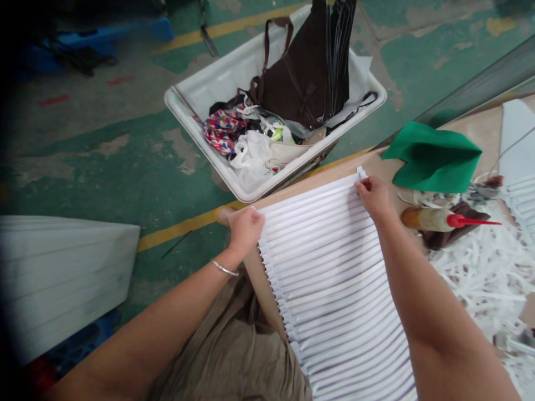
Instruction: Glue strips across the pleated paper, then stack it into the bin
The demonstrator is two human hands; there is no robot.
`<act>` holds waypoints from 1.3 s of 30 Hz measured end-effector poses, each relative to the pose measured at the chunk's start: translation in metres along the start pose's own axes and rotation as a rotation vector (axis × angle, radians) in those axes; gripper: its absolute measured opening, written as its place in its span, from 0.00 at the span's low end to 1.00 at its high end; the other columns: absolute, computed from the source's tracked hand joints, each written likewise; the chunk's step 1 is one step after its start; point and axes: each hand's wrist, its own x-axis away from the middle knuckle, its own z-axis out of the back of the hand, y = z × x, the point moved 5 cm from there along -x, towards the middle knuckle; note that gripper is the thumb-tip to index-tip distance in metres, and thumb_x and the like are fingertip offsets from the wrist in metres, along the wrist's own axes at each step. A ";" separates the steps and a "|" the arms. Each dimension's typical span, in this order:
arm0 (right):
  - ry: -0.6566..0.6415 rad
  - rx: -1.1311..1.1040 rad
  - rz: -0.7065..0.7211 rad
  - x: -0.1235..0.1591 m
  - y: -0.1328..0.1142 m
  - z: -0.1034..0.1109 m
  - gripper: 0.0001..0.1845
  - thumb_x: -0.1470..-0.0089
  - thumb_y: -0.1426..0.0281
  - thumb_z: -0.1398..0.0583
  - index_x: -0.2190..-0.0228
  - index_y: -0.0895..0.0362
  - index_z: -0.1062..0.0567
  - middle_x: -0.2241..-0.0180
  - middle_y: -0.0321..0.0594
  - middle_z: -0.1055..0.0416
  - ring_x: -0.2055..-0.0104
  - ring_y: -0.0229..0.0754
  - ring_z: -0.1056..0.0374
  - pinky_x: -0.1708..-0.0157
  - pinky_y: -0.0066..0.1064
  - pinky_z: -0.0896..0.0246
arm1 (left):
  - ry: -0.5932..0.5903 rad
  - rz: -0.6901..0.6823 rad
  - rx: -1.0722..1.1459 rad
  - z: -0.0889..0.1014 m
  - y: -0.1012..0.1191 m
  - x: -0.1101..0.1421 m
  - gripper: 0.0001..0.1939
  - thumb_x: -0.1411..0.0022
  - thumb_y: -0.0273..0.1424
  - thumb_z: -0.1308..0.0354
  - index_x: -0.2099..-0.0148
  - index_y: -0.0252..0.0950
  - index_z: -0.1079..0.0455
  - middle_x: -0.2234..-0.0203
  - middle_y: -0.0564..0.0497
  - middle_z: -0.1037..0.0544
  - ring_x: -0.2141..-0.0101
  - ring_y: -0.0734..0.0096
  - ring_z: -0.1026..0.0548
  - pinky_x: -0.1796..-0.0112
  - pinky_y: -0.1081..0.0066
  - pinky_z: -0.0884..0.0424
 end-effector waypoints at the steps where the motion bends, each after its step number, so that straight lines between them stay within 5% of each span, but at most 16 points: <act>1: 0.019 0.015 0.011 -0.001 0.001 0.000 0.17 0.50 0.56 0.40 0.70 0.58 0.26 0.76 0.39 0.28 0.76 0.39 0.36 0.76 0.28 0.44 | 0.006 -0.010 -0.012 0.001 0.001 0.000 0.10 0.41 0.31 0.48 0.75 0.38 0.37 0.79 0.52 0.28 0.74 0.69 0.31 0.69 0.69 0.40; 31: 0.109 0.286 -0.060 -0.007 -0.013 -0.005 0.08 0.50 0.63 0.40 0.68 0.54 0.30 0.70 0.44 0.27 0.68 0.47 0.33 0.67 0.35 0.42 | -0.008 -0.038 -0.183 0.000 0.009 -0.002 0.09 0.40 0.33 0.50 0.71 0.38 0.35 0.76 0.48 0.26 0.71 0.62 0.28 0.67 0.67 0.38; 35: 0.253 0.249 -0.010 0.033 -0.038 0.001 0.10 0.44 0.63 0.45 0.61 0.55 0.32 0.65 0.48 0.29 0.63 0.50 0.34 0.62 0.37 0.41 | -0.015 -0.021 -0.121 -0.003 0.005 -0.004 0.06 0.43 0.34 0.46 0.65 0.38 0.34 0.76 0.48 0.26 0.72 0.60 0.27 0.68 0.67 0.36; 39: 0.163 0.228 0.174 0.109 -0.042 0.001 0.12 0.38 0.61 0.50 0.60 0.54 0.32 0.62 0.46 0.30 0.60 0.47 0.35 0.58 0.36 0.41 | -0.078 -0.041 -0.016 -0.004 0.005 -0.004 0.09 0.43 0.33 0.46 0.59 0.37 0.35 0.76 0.50 0.26 0.75 0.61 0.26 0.69 0.67 0.34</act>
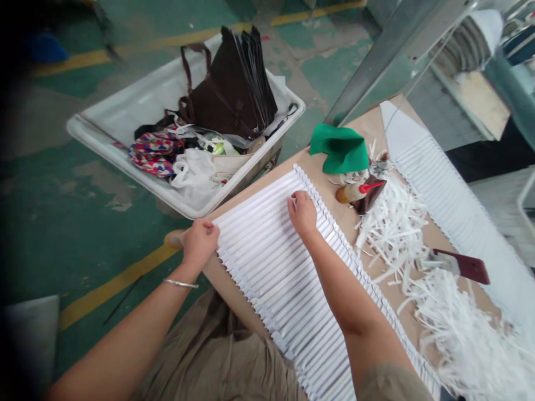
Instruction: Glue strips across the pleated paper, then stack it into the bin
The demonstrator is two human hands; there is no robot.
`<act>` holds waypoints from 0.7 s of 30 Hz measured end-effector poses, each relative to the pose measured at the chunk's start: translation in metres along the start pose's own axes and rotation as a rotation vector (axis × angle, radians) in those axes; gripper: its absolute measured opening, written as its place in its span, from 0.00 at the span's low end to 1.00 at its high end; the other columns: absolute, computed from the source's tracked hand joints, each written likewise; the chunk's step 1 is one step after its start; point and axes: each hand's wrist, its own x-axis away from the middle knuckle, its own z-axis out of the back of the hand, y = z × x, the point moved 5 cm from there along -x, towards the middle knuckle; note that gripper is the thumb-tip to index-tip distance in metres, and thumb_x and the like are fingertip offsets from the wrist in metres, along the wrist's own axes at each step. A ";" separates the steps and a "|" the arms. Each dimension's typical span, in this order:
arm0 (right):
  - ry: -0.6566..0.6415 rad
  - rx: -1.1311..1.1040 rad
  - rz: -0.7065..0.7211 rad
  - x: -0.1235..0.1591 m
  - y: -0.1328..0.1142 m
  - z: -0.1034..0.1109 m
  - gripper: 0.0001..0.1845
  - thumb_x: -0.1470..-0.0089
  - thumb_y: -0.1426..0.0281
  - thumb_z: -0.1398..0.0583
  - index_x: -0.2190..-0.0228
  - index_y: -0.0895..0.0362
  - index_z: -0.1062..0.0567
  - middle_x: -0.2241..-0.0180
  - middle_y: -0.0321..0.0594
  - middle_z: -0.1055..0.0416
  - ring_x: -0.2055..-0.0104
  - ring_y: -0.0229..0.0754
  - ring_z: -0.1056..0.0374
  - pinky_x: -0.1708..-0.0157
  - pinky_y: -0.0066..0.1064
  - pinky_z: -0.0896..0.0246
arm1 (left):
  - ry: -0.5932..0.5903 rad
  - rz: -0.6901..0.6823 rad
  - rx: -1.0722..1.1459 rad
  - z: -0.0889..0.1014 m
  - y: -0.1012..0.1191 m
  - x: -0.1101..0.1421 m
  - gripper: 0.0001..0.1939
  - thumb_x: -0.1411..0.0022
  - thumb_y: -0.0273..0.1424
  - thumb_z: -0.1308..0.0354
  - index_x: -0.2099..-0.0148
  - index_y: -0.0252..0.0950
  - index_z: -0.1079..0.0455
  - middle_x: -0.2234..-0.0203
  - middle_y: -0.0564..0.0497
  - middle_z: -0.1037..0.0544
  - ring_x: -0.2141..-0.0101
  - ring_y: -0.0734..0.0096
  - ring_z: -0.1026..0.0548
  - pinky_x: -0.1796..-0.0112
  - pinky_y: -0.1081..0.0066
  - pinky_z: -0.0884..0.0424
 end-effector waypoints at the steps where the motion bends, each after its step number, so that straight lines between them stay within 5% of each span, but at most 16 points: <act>1: -0.017 0.014 0.000 0.021 0.008 0.006 0.13 0.38 0.60 0.50 0.61 0.54 0.32 0.61 0.46 0.30 0.60 0.47 0.35 0.58 0.36 0.41 | -0.017 -0.009 0.035 0.001 -0.001 0.002 0.10 0.43 0.32 0.47 0.58 0.37 0.35 0.78 0.51 0.27 0.76 0.62 0.27 0.70 0.67 0.34; 3: -0.012 0.060 -0.123 0.059 0.044 0.024 0.14 0.38 0.59 0.50 0.61 0.55 0.31 0.63 0.46 0.30 0.61 0.48 0.34 0.58 0.37 0.41 | -0.051 -0.025 0.111 0.004 -0.003 0.009 0.11 0.44 0.31 0.48 0.57 0.38 0.37 0.81 0.54 0.28 0.79 0.63 0.27 0.72 0.68 0.34; 7: 0.064 0.236 -0.630 0.121 0.145 0.071 0.20 0.41 0.56 0.47 0.58 0.59 0.31 0.63 0.50 0.28 0.62 0.51 0.33 0.61 0.39 0.41 | -0.118 -0.070 0.226 0.008 -0.008 0.031 0.08 0.44 0.32 0.48 0.60 0.38 0.38 0.83 0.56 0.29 0.81 0.66 0.28 0.74 0.70 0.34; 10: 0.024 0.358 -0.831 0.151 0.190 0.091 0.24 0.46 0.55 0.42 0.56 0.61 0.29 0.58 0.54 0.28 0.59 0.52 0.32 0.61 0.39 0.41 | -0.159 -0.100 0.274 0.005 -0.007 0.048 0.09 0.43 0.35 0.48 0.59 0.38 0.37 0.82 0.56 0.28 0.81 0.67 0.28 0.73 0.70 0.33; 21: 0.047 0.193 -0.816 0.186 0.205 0.109 0.14 0.48 0.63 0.46 0.72 0.59 0.25 0.72 0.44 0.26 0.68 0.46 0.32 0.65 0.33 0.43 | -0.308 -0.179 0.343 -0.012 0.019 0.074 0.09 0.41 0.34 0.50 0.59 0.37 0.37 0.84 0.58 0.30 0.82 0.70 0.30 0.76 0.73 0.35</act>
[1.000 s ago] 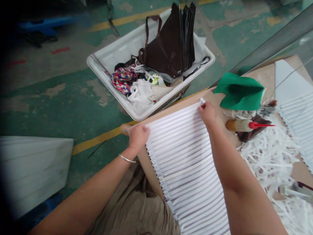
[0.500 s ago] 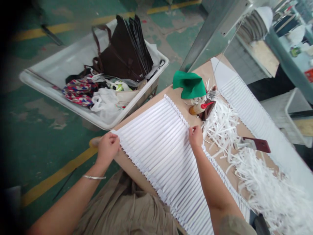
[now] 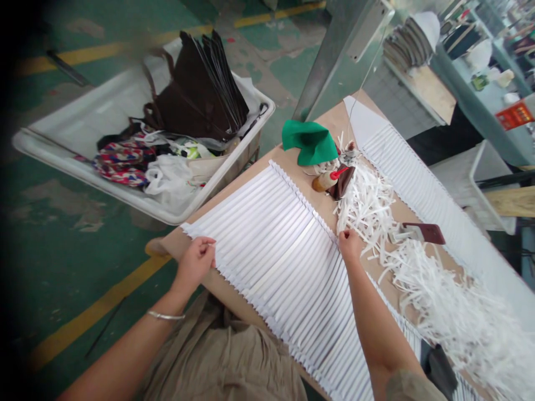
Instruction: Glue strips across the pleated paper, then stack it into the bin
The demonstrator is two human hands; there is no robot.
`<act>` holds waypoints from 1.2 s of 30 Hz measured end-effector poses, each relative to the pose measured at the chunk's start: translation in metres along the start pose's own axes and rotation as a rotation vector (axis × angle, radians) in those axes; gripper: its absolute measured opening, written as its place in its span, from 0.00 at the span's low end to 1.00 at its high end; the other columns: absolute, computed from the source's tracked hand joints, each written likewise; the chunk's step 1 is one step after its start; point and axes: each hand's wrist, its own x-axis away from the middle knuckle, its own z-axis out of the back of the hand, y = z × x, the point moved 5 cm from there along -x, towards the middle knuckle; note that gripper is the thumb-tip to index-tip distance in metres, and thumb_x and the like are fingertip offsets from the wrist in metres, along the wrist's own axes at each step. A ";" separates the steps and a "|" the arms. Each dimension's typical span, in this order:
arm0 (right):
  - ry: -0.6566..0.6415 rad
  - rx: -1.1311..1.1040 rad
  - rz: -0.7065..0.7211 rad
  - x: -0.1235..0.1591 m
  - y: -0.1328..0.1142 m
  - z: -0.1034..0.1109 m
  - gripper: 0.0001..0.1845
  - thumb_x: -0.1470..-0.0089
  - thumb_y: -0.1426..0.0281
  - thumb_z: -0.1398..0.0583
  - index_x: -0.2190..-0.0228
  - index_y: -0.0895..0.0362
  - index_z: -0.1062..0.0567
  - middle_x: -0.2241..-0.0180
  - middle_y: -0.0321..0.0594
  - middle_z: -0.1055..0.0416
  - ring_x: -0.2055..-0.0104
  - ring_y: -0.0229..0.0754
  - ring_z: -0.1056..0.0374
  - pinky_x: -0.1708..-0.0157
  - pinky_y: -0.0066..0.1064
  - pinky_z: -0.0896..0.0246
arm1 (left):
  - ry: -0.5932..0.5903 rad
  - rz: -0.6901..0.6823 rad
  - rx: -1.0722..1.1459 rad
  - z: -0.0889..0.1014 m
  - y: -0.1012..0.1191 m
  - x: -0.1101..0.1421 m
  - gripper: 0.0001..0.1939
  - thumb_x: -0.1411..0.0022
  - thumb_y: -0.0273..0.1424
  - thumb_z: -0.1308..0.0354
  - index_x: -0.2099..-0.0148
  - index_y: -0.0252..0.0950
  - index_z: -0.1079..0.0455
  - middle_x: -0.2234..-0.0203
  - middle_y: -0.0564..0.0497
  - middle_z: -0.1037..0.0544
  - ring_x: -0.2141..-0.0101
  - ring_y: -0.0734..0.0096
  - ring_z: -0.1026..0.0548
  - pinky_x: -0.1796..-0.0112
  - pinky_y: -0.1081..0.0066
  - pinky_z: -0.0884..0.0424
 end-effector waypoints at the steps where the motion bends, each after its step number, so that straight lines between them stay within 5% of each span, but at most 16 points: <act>1: 0.008 -0.015 -0.006 0.002 0.002 0.003 0.13 0.49 0.63 0.45 0.73 0.59 0.26 0.73 0.43 0.26 0.69 0.45 0.33 0.67 0.32 0.44 | -0.016 -0.010 0.006 -0.003 0.002 0.001 0.09 0.40 0.34 0.50 0.59 0.37 0.37 0.84 0.58 0.30 0.82 0.70 0.30 0.76 0.73 0.35; 9: 0.078 -0.153 0.007 0.020 0.001 0.029 0.23 0.48 0.50 0.43 0.82 0.54 0.37 0.83 0.35 0.38 0.77 0.40 0.42 0.73 0.32 0.50 | -0.093 -0.042 0.033 -0.025 0.008 0.010 0.08 0.39 0.33 0.50 0.58 0.37 0.36 0.83 0.59 0.31 0.81 0.72 0.29 0.74 0.73 0.34; 14: 0.043 -0.171 0.147 0.049 -0.032 0.047 0.22 0.43 0.51 0.47 0.76 0.55 0.32 0.77 0.39 0.29 0.75 0.42 0.37 0.70 0.32 0.47 | -0.155 -0.102 0.011 -0.040 0.015 0.015 0.09 0.38 0.31 0.50 0.56 0.36 0.33 0.78 0.55 0.27 0.79 0.72 0.28 0.74 0.73 0.32; 16: -0.094 -0.155 0.245 0.074 -0.064 0.046 0.20 0.41 0.53 0.47 0.75 0.54 0.32 0.77 0.39 0.28 0.75 0.42 0.36 0.71 0.32 0.46 | -0.203 -0.223 0.014 -0.052 0.036 0.023 0.12 0.37 0.30 0.50 0.54 0.36 0.31 0.65 0.48 0.23 0.73 0.72 0.25 0.71 0.72 0.29; 19: -0.442 -0.145 0.510 0.129 -0.131 0.037 0.17 0.40 0.57 0.47 0.74 0.54 0.31 0.78 0.37 0.30 0.74 0.41 0.34 0.71 0.31 0.46 | -0.362 -0.456 0.094 -0.074 0.083 0.042 0.19 0.36 0.26 0.53 0.45 0.38 0.30 0.46 0.43 0.28 0.60 0.70 0.24 0.62 0.71 0.26; 23: -0.791 -0.265 0.805 0.180 -0.202 0.041 0.12 0.38 0.64 0.48 0.69 0.54 0.28 0.71 0.37 0.26 0.68 0.40 0.31 0.66 0.30 0.42 | -0.565 -0.459 0.143 -0.086 0.109 0.047 0.17 0.35 0.28 0.54 0.50 0.35 0.26 0.62 0.46 0.21 0.66 0.71 0.24 0.63 0.71 0.28; 26: -0.782 -0.283 0.790 0.157 -0.220 0.048 0.14 0.39 0.60 0.45 0.70 0.55 0.28 0.75 0.35 0.30 0.72 0.38 0.36 0.71 0.28 0.44 | -0.556 -0.266 0.122 -0.062 0.081 0.030 0.15 0.36 0.32 0.51 0.60 0.32 0.24 0.76 0.51 0.24 0.76 0.73 0.27 0.72 0.74 0.31; 29: -0.758 -0.338 0.705 0.107 -0.224 0.042 0.19 0.43 0.53 0.41 0.74 0.56 0.30 0.78 0.33 0.36 0.76 0.35 0.43 0.76 0.27 0.49 | -0.383 -0.101 0.110 -0.017 0.038 0.012 0.14 0.38 0.35 0.48 0.66 0.32 0.25 0.80 0.52 0.26 0.79 0.74 0.29 0.75 0.75 0.34; 33: -0.724 -0.433 0.611 0.046 -0.239 0.013 0.23 0.49 0.49 0.37 0.75 0.57 0.30 0.81 0.32 0.39 0.79 0.33 0.47 0.79 0.27 0.54 | -0.147 0.030 0.125 0.035 0.001 0.000 0.13 0.40 0.37 0.45 0.68 0.32 0.27 0.82 0.54 0.28 0.82 0.75 0.31 0.76 0.75 0.36; 36: -0.675 -0.418 0.606 0.016 -0.262 -0.014 0.22 0.50 0.49 0.37 0.74 0.57 0.28 0.79 0.35 0.33 0.78 0.34 0.43 0.79 0.27 0.50 | -0.031 0.081 0.156 0.052 -0.007 -0.007 0.11 0.41 0.36 0.45 0.68 0.33 0.28 0.84 0.56 0.28 0.83 0.76 0.32 0.77 0.75 0.37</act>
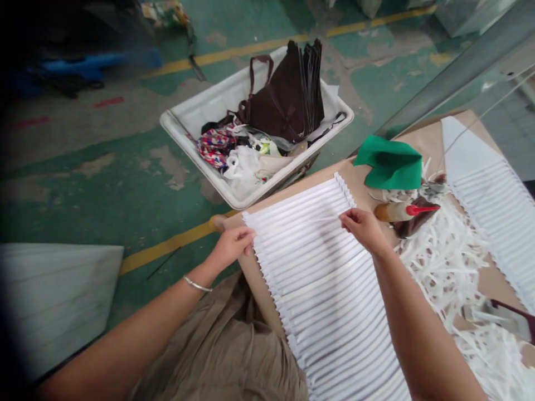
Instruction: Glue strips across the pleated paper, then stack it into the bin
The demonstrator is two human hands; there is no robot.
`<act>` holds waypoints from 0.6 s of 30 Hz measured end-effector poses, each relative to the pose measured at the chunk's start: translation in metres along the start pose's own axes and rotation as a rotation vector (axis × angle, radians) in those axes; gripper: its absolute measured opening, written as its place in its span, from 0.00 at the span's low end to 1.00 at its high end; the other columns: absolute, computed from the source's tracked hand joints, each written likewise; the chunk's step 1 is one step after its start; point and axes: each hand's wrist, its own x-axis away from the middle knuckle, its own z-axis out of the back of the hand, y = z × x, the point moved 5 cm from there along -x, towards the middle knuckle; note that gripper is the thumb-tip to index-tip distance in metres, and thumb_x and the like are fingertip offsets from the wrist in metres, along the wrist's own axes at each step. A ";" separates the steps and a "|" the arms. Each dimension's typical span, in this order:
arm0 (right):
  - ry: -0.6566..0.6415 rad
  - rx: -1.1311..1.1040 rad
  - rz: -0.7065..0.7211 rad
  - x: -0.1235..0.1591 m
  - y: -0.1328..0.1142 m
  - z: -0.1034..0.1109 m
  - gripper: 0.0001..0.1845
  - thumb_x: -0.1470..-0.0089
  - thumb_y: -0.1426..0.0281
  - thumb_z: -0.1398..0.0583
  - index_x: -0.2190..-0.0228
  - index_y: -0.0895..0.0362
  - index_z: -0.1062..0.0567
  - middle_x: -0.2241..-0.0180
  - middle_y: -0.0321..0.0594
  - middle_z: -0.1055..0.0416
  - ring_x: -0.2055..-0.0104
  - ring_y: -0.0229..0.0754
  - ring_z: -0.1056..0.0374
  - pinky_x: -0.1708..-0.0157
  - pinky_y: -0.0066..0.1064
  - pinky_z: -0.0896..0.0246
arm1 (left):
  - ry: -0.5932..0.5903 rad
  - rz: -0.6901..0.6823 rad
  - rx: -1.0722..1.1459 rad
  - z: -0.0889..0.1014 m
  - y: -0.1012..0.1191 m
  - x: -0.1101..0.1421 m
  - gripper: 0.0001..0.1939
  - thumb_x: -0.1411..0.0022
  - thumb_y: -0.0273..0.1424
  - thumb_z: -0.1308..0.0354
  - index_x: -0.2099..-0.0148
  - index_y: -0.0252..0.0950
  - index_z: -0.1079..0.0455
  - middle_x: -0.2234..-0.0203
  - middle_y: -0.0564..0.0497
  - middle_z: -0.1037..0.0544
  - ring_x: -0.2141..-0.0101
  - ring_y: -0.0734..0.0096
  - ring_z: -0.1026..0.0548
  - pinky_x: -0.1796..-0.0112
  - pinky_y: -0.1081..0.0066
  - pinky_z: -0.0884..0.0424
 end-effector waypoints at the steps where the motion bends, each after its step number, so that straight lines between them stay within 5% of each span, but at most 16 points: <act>1: 0.013 0.019 0.003 -0.014 0.001 -0.001 0.22 0.51 0.50 0.38 0.73 0.58 0.27 0.78 0.37 0.31 0.78 0.35 0.41 0.78 0.27 0.47 | 0.038 0.012 0.012 0.003 0.000 -0.003 0.11 0.41 0.36 0.45 0.67 0.33 0.28 0.83 0.56 0.28 0.84 0.76 0.32 0.77 0.75 0.37; 10: 0.193 0.092 -0.026 -0.110 0.000 -0.004 0.19 0.54 0.54 0.36 0.73 0.59 0.27 0.80 0.39 0.29 0.80 0.36 0.39 0.81 0.27 0.47 | 0.296 0.086 -0.056 0.004 -0.005 -0.043 0.11 0.39 0.34 0.49 0.72 0.35 0.33 0.81 0.55 0.27 0.85 0.77 0.33 0.80 0.76 0.39; 18: 0.281 0.287 0.003 -0.147 0.008 -0.012 0.13 0.50 0.61 0.39 0.69 0.59 0.25 0.77 0.39 0.27 0.75 0.40 0.34 0.73 0.29 0.42 | 0.405 0.150 -0.251 0.005 -0.024 -0.062 0.10 0.39 0.37 0.46 0.69 0.37 0.32 0.80 0.53 0.25 0.78 0.72 0.27 0.75 0.74 0.38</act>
